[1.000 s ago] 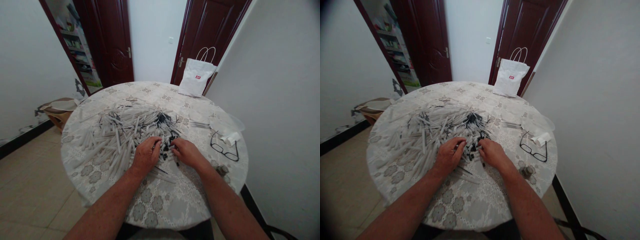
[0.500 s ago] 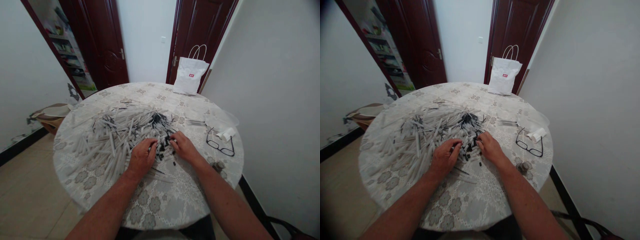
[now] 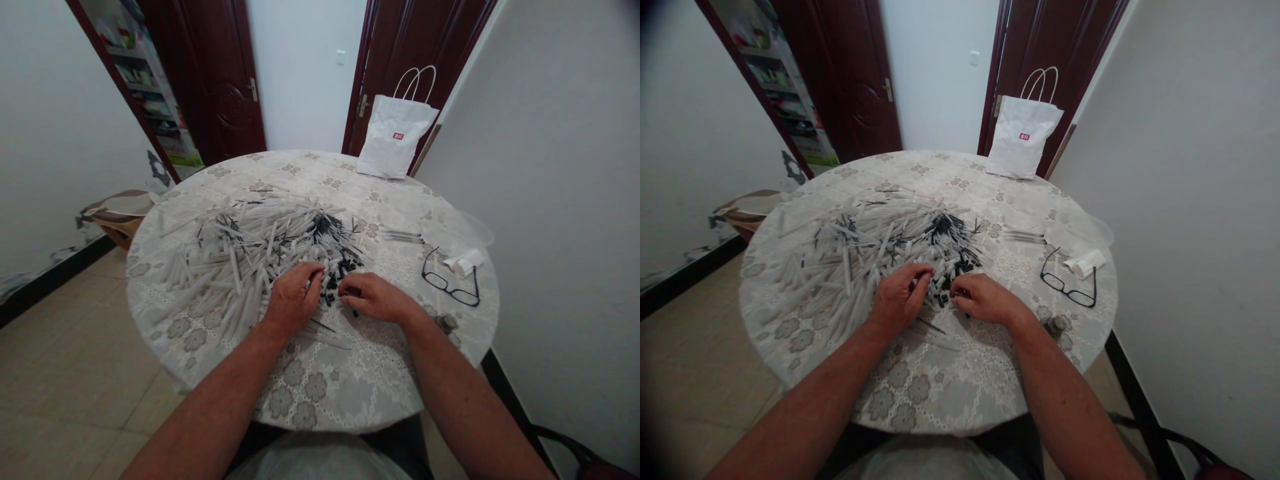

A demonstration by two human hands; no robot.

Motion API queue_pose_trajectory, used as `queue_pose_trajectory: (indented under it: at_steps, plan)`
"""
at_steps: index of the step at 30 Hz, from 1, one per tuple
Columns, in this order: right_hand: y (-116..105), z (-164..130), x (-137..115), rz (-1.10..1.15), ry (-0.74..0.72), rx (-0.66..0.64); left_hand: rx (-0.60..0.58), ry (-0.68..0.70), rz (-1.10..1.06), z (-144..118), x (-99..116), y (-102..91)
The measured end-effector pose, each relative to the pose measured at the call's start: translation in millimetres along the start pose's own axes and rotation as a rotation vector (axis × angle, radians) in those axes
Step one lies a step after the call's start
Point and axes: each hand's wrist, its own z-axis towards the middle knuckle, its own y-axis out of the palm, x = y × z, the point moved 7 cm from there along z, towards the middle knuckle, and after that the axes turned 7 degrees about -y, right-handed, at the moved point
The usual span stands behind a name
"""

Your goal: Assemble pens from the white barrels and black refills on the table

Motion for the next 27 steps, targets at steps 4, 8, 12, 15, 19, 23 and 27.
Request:
queue_pose_trajectory:
  at_steps: [4,8,12,15,19,23,27]
  plan:
    - [14.5,1.2,-20.7,0.018,-0.027,-0.149,0.023,-0.039,-0.003,1.5,-1.5,-3.5]
    - [37.6,3.7,-37.7,-0.15,-0.02,-0.283,0.036,-0.053,0.002,1.6,-3.3,-4.1]
    - [47.9,5.5,-45.0,-0.291,0.032,-0.341,0.035,-0.055,-0.003,1.5,-5.4,-3.1]
    - [46.4,6.9,-43.9,-0.342,0.059,-0.336,0.03,-0.059,0.006,1.3,-6.5,-2.3]
    - [40.4,7.2,-37.0,-0.395,0.125,-0.299,0.026,-0.061,-0.007,0.7,-7.2,-1.9]
    - [36.3,5.6,-41.4,-0.3,0.08,-0.246,0.026,-0.061,-0.01,-0.2,-6.1,-2.6]
    - [31.1,2.8,-35.2,-0.165,0.028,-0.201,0.021,-0.041,-0.036,1.5,4.2,-9.8]
